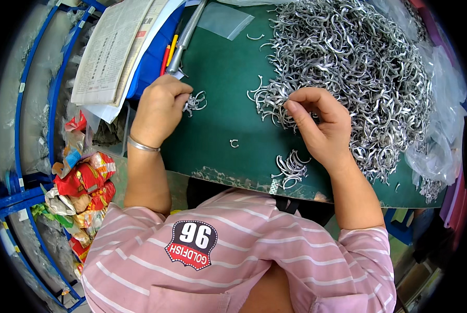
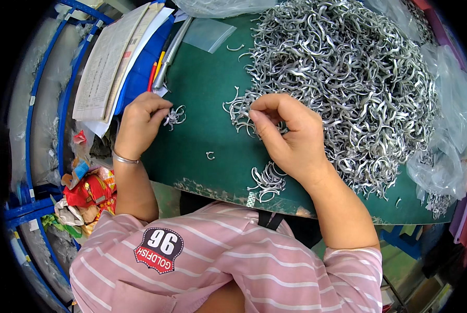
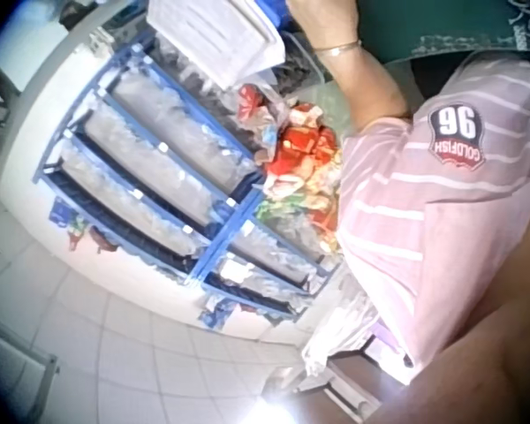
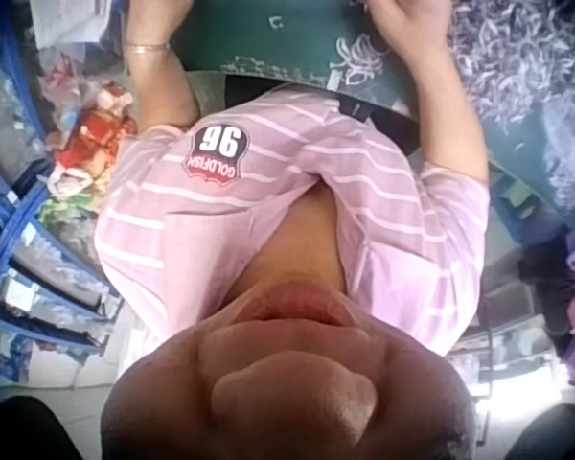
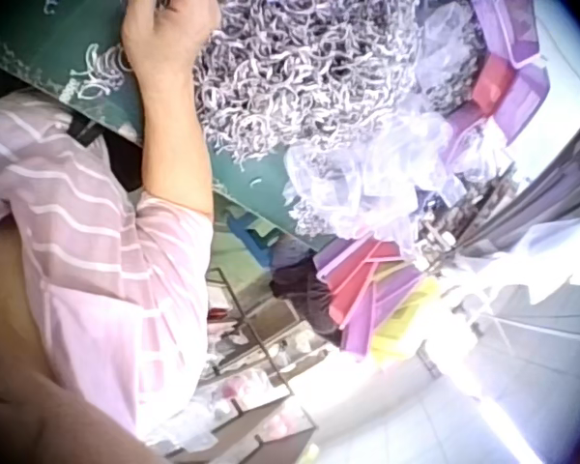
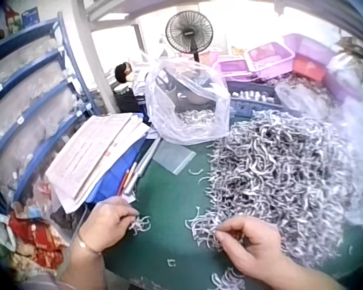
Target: The person joins small metal semicircular pieces together by hand, linking them into an assembly on a green work table.
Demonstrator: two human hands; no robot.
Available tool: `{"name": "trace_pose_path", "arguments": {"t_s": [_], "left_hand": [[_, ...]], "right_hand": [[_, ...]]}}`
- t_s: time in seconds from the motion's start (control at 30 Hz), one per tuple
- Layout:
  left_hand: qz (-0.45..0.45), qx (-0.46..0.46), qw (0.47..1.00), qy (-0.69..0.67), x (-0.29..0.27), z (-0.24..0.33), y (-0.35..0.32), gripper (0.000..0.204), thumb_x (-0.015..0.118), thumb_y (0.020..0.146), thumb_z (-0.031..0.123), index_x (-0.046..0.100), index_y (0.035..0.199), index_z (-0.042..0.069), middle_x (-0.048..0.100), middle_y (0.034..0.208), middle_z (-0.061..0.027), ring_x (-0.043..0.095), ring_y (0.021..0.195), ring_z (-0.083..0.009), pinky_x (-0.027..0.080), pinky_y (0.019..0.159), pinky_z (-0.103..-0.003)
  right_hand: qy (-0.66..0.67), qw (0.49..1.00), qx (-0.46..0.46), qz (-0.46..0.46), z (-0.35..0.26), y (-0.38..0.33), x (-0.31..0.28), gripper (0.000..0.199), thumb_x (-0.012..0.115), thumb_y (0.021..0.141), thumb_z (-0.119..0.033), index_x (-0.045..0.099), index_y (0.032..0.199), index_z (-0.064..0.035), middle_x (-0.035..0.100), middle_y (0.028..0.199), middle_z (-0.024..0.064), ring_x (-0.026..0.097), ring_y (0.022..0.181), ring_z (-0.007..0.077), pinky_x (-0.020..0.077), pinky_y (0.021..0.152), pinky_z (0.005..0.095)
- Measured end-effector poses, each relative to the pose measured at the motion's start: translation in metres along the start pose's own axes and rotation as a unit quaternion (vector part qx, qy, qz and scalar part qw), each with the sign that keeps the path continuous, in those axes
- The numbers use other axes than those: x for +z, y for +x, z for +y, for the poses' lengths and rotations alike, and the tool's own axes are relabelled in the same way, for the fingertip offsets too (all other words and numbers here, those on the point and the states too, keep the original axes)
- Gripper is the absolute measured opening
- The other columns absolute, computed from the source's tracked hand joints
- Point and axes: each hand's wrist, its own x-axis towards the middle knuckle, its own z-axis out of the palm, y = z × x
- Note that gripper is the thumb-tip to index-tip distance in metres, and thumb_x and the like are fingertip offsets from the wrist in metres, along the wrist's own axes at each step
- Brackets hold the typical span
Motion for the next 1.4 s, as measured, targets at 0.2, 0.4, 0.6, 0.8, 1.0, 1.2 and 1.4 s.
{"name": "trace_pose_path", "arguments": {"t_s": [0.2, 0.4, 0.6, 0.8, 1.0, 1.2, 1.4], "left_hand": [[0.024, 0.11, 0.989, -0.091, 0.044, 0.05, 0.03, 0.012, 0.068, 0.077, 0.0, 0.066, 0.089, 0.001, 0.06, 0.086, -0.0133, 0.06, 0.084, -0.0316, 0.049, 0.076, -0.038], [0.062, 0.101, 0.99, -0.082, 0.072, 0.055, 0.027, 0.008, 0.065, 0.08, 0.0, 0.06, 0.086, 0.0, 0.057, 0.083, -0.0133, 0.059, 0.079, -0.0309, 0.048, 0.072, -0.038], [0.091, 0.126, 0.936, -0.317, 0.063, 0.079, 0.023, 0.008, 0.064, 0.083, -0.004, 0.062, 0.089, 0.0, 0.061, 0.088, -0.0116, 0.06, 0.075, -0.0225, 0.049, 0.067, -0.03], [0.124, 0.209, 0.926, -0.287, 0.062, 0.082, 0.02, 0.012, 0.069, 0.079, -0.004, 0.063, 0.089, 0.0, 0.063, 0.088, -0.0135, 0.062, 0.078, -0.0258, 0.05, 0.069, -0.032], [0.133, 0.191, 0.935, -0.267, 0.059, 0.078, 0.024, 0.008, 0.066, 0.08, -0.005, 0.063, 0.087, -0.001, 0.063, 0.089, -0.0134, 0.062, 0.077, -0.0251, 0.05, 0.069, -0.031], [0.07, 0.042, 0.958, -0.275, 0.051, 0.051, 0.028, 0.009, 0.07, 0.08, 0.0, 0.065, 0.088, 0.0, 0.06, 0.081, -0.0049, 0.053, 0.066, -0.0108, 0.044, 0.06, -0.023], [-0.024, 0.049, 0.975, -0.216, 0.065, 0.055, 0.022, 0.019, 0.076, 0.075, 0.006, 0.063, 0.087, 0.001, 0.058, 0.076, -0.0068, 0.054, 0.059, -0.0151, 0.046, 0.056, -0.029]], "right_hand": [[-0.018, 1.0, 0.004, 0.003, 0.0, 0.001, 0.0, 0.008, 0.069, 0.083, -0.001, 0.066, 0.09, -0.0005, 0.068, 0.081, 0.0066, 0.063, 0.068, 0.012, 0.0509, 0.063, 0.0238], [-0.024, 1.0, 0.005, -0.009, -0.003, 0.001, -0.002, 0.009, 0.068, 0.083, -0.001, 0.066, 0.091, -0.0004, 0.068, 0.082, 0.0069, 0.063, 0.069, 0.012, 0.0513, 0.064, 0.0241], [0.038, 0.998, 0.057, 0.008, 0.004, 0.001, -0.001, 0.011, 0.068, 0.085, -0.003, 0.066, 0.096, 0.0, 0.067, 0.084, 0.0079, 0.065, 0.073, 0.0127, 0.0523, 0.065, 0.0237], [-0.024, 0.995, -0.084, -0.048, -0.006, 0.007, -0.007, 0.01, 0.07, 0.082, -0.001, 0.068, 0.092, -0.0005, 0.066, 0.088, 0.0094, 0.061, 0.071, 0.0143, 0.0491, 0.06, 0.0244], [-0.04, 0.992, -0.11, -0.051, -0.004, 0.008, -0.011, 0.009, 0.067, 0.083, 0.002, 0.064, 0.09, -0.0001, 0.066, 0.091, 0.0109, 0.063, 0.075, 0.0192, 0.0504, 0.064, 0.0275], [-0.13, 0.95, -0.143, -0.244, -0.026, 0.011, -0.03, 0.011, 0.07, 0.072, 0.0, 0.061, 0.078, -0.0018, 0.057, 0.073, 0.0112, 0.059, 0.067, 0.0308, 0.0492, 0.06, 0.0381], [-0.141, 0.888, -0.078, -0.431, -0.028, 0.002, -0.034, 0.01, 0.072, 0.072, -0.01, 0.063, 0.073, -0.0051, 0.06, 0.071, 0.0075, 0.062, 0.073, 0.028, 0.0497, 0.061, 0.0391]]}}
